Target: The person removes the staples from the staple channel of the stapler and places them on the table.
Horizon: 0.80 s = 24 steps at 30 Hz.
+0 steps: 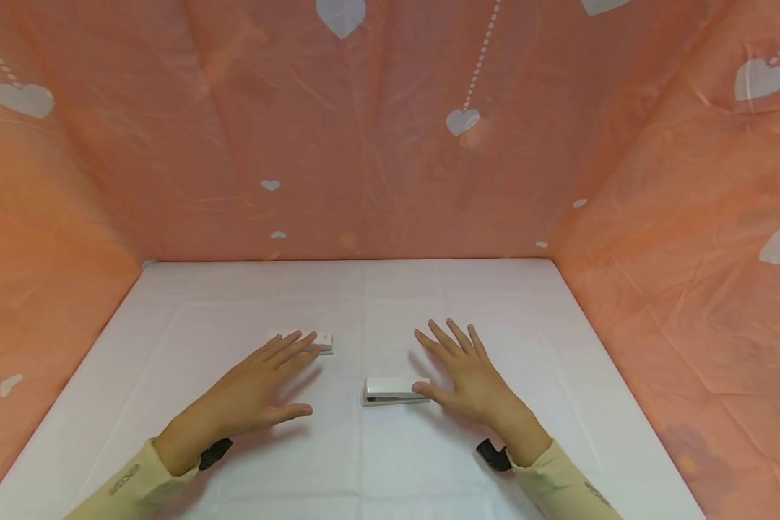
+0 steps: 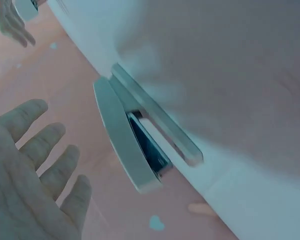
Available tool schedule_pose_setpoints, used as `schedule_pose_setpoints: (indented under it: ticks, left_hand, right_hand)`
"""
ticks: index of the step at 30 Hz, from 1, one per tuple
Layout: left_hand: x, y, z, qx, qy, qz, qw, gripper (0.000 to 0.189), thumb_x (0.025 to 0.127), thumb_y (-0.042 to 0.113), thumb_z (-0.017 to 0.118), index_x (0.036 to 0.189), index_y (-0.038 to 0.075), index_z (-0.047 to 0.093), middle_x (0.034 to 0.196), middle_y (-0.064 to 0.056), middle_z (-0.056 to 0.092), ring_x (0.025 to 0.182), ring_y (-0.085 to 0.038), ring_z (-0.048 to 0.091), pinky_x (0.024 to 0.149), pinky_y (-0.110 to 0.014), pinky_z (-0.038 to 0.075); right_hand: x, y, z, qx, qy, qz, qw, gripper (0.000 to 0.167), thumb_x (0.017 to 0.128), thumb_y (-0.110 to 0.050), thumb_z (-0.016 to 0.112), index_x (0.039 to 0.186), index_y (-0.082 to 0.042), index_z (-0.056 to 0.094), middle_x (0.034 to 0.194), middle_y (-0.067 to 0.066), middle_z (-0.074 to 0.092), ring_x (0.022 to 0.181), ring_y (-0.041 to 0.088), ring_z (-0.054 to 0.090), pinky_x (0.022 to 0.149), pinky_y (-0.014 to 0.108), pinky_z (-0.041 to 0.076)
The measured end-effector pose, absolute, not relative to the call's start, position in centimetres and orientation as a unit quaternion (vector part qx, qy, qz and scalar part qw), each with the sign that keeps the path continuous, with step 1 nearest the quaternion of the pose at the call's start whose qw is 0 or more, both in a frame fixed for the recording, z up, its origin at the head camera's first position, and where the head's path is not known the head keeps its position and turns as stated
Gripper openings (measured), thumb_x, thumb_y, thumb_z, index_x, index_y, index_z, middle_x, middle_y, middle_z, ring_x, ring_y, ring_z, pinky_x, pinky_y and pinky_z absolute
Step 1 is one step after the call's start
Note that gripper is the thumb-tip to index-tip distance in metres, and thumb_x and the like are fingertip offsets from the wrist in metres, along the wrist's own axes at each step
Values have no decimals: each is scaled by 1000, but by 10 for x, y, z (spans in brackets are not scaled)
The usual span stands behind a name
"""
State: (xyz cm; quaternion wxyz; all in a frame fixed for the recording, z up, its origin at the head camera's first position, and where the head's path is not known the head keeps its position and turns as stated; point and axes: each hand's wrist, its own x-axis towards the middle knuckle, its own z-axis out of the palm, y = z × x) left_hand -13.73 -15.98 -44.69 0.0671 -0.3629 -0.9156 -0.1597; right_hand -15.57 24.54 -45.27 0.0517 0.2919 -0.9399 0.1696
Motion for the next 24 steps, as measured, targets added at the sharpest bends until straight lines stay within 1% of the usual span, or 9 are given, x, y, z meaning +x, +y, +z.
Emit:
schedule_pose_setpoints:
  ticks: [4, 8, 11, 14, 16, 19, 24]
  left_hand:
    - [-139, -152, -451, -374, -911, -167, 56, 90, 98, 70, 64, 168, 19, 38, 176, 0, 30, 161, -32, 30, 128, -52, 27]
    - [-143, -143, -454, -386, -907, -163, 43, 90, 99, 70, 63, 168, 19, 37, 176, -2, 31, 161, -32, 30, 129, -50, 25]
    - [-146, -137, -455, -398, -902, -163, 38, 90, 99, 69, 64, 167, 18, 38, 174, -5, 35, 159, -33, 33, 128, -50, 28]
    - [-148, -130, -454, -408, -897, -170, 33, 89, 97, 67, 67, 166, 16, 41, 171, -7, 40, 156, -32, 39, 125, -52, 34]
    - [-149, -126, -455, -408, -896, -171, 27, 89, 97, 67, 69, 165, 16, 43, 170, -6, 42, 155, -31, 42, 124, -51, 36]
    - [-152, -120, -455, -406, -897, -174, 15, 87, 97, 64, 72, 164, 16, 45, 168, -6, 45, 152, -30, 45, 123, -51, 38]
    - [-157, -109, -455, -406, -896, -178, -6, 79, 97, 57, 75, 158, 11, 53, 163, -8, 51, 149, -31, 49, 122, -50, 38]
  right_hand:
    - [-154, 241, -453, 311, -934, 167, 59, 83, 99, -55, 72, 167, -21, 39, 175, 7, 32, 163, 40, 21, 127, 68, 11]
    - [-153, 237, -453, 327, -927, 172, 62, 84, 97, -53, 75, 166, -19, 41, 173, 9, 36, 161, 41, 25, 127, 67, 15]
    - [-153, 235, -454, 336, -922, 180, 61, 86, 96, -52, 77, 166, -18, 42, 171, 10, 40, 160, 42, 29, 127, 65, 18]
    - [-154, 232, -456, 343, -918, 186, 64, 84, 95, -51, 79, 164, -16, 45, 166, 11, 47, 156, 42, 37, 126, 63, 23]
    - [-155, 231, -458, 348, -915, 191, 69, 81, 95, -51, 80, 161, -15, 49, 162, 11, 52, 152, 42, 43, 125, 61, 28]
    - [-155, 229, -459, 358, -908, 203, 81, 73, 93, -49, 83, 153, -14, 58, 155, 11, 59, 146, 38, 51, 121, 58, 36]
    - [-155, 225, -459, 372, -895, 227, 93, 60, 90, -38, 88, 139, -11, 69, 143, 6, 67, 134, 28, 61, 110, 52, 50]
